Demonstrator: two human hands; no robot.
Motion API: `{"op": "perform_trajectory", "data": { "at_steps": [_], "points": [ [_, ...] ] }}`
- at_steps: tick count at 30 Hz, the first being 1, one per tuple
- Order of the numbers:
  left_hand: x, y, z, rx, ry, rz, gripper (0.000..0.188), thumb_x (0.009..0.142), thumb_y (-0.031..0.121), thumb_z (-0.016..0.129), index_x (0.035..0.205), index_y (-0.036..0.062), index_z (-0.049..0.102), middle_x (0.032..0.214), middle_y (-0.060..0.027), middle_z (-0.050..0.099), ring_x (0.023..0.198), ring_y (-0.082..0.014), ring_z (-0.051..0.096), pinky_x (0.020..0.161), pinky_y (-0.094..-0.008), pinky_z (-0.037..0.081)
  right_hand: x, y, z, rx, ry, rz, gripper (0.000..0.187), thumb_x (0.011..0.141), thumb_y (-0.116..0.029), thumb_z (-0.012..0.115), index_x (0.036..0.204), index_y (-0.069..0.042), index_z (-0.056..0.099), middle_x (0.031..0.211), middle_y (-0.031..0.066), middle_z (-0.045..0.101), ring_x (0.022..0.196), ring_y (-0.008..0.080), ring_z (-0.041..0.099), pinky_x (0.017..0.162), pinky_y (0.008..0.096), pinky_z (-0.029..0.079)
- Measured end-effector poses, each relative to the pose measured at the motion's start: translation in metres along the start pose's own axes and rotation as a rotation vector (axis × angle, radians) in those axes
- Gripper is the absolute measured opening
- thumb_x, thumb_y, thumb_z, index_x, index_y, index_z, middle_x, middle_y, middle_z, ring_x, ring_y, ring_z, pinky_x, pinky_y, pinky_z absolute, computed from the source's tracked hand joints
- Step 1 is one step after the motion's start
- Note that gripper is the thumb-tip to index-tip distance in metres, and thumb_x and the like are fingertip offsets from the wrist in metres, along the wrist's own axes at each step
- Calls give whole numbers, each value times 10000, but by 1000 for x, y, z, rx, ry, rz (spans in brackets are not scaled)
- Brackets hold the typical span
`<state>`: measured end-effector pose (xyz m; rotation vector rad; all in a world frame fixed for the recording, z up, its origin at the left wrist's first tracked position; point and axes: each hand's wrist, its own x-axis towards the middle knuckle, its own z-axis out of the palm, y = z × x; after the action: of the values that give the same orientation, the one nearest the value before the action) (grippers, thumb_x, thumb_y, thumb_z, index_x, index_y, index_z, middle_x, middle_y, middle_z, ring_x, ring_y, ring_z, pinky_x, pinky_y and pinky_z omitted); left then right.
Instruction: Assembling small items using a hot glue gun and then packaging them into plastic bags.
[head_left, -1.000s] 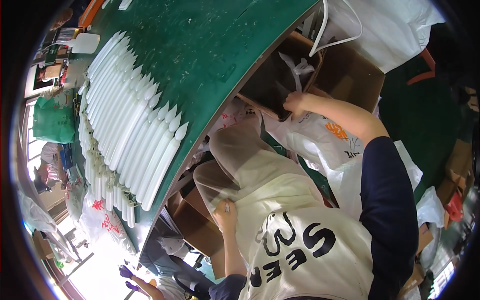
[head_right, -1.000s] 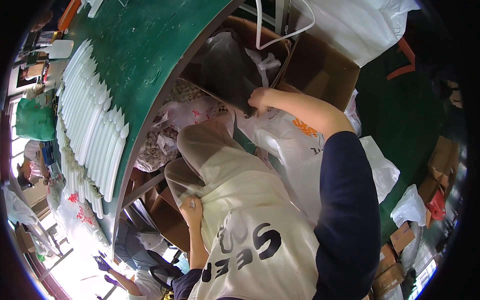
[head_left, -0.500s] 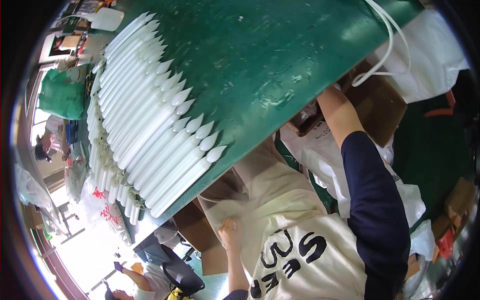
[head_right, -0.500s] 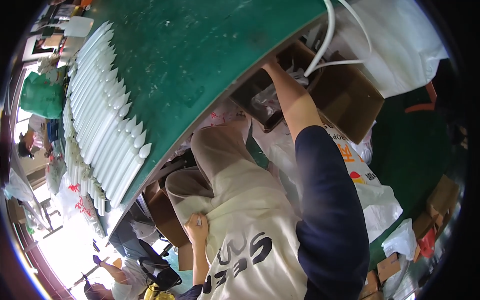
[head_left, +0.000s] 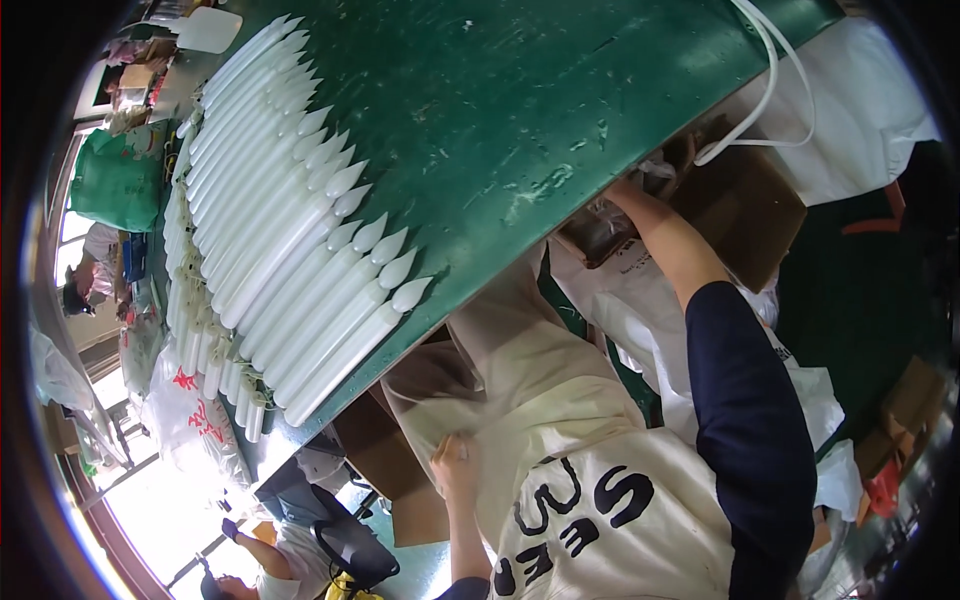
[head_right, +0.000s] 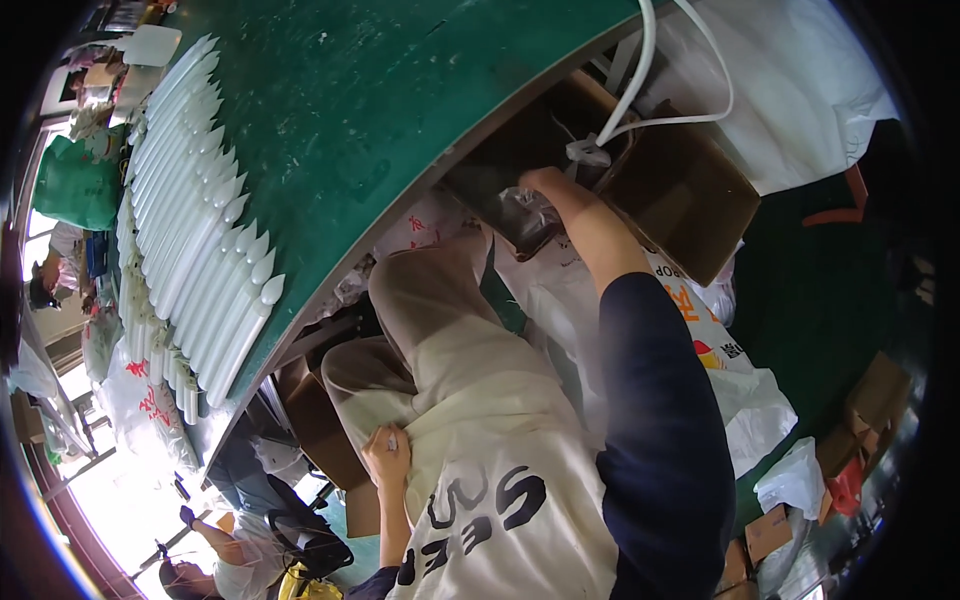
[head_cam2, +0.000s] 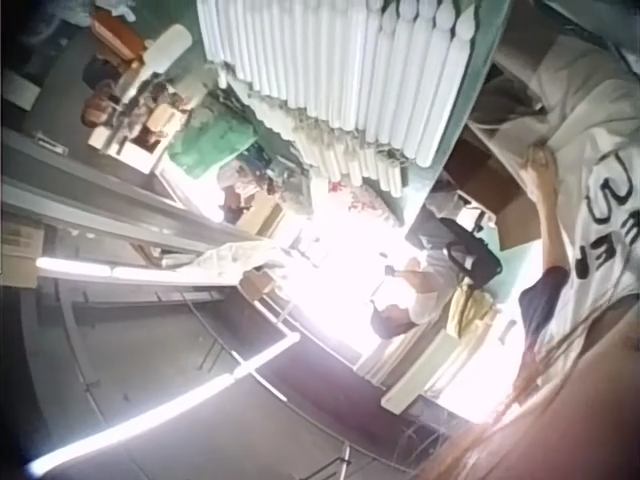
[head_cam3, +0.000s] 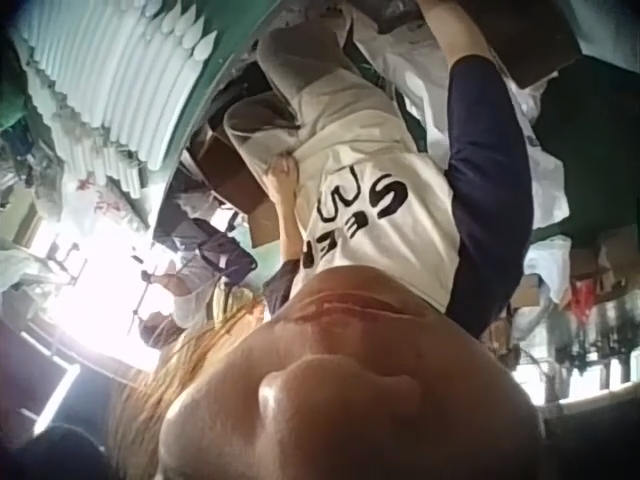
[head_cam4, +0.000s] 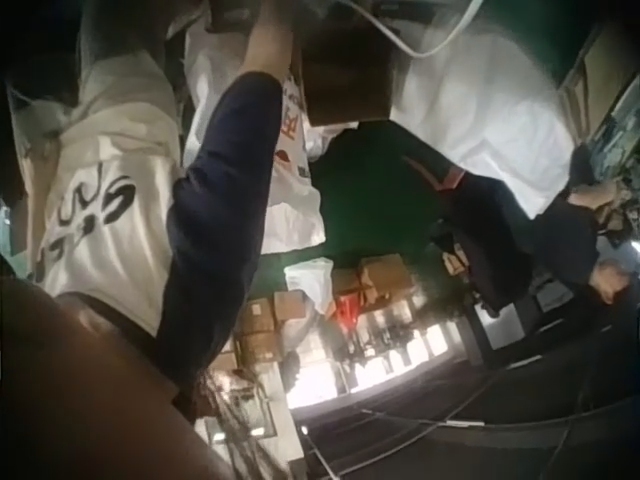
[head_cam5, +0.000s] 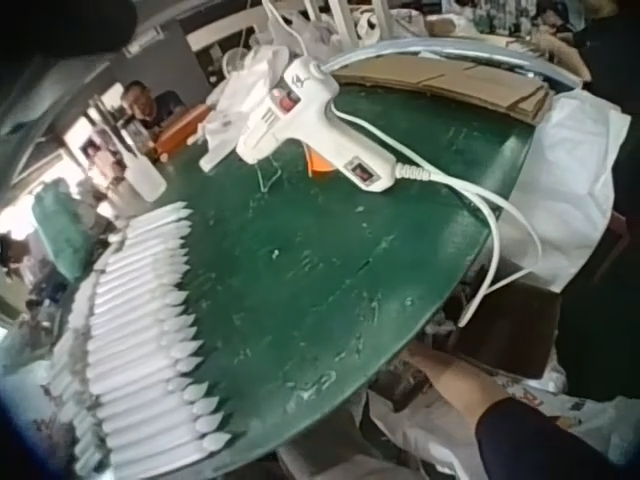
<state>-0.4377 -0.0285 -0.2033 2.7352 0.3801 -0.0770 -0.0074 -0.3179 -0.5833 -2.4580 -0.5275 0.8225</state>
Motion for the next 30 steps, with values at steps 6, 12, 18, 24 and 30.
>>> {"op": "perform_trajectory", "data": {
  "at_steps": [6, 12, 18, 24, 30],
  "points": [
    [5, 0, -1, 37, 3, 38, 172, 723, 48, 579, 594, 30, 467, 595, -146, 506, 506, -353, 516, 460, -415, 402, -13, 29, 12, -202, -308, 39, 284, 709, -280, 583, 926, -119, 669, 947, 137, 641, 838, 275, 630, 717, 372, 491],
    [10, -4, 4, 46, -14, 71, 183, 736, 56, 574, 589, 30, 469, 588, -144, 513, 494, -350, 518, 452, -413, 404, -42, 13, -2, -332, -296, -84, 267, 704, -258, 578, 889, -91, 677, 931, 154, 641, 844, 289, 631, 707, 367, 498],
    [17, 6, 9, 15, -24, 113, 194, 737, 50, 578, 585, 35, 457, 585, -143, 509, 494, -347, 518, 451, -412, 408, -61, -19, 23, -277, -103, 231, 312, 691, -300, 602, 930, -115, 679, 1027, 146, 616, 974, 276, 592, 799, 374, 482],
    [10, 7, -3, 44, -25, 65, 193, 727, 43, 587, 588, 39, 454, 583, -142, 508, 494, -345, 518, 449, -405, 411, -78, 46, 36, -271, -97, 210, 386, 691, -330, 635, 1003, -105, 649, 1130, 140, 574, 1032, 259, 559, 859, 394, 452],
    [-7, 17, -20, 69, -12, -48, 102, 712, 39, 577, 633, 54, 515, 607, -119, 531, 499, -314, 533, 444, -381, 433, -238, 136, 81, -347, 36, 48, 396, 692, -328, 638, 1017, -100, 638, 1127, 140, 574, 1023, 261, 561, 857, 393, 454]
  ]
}}
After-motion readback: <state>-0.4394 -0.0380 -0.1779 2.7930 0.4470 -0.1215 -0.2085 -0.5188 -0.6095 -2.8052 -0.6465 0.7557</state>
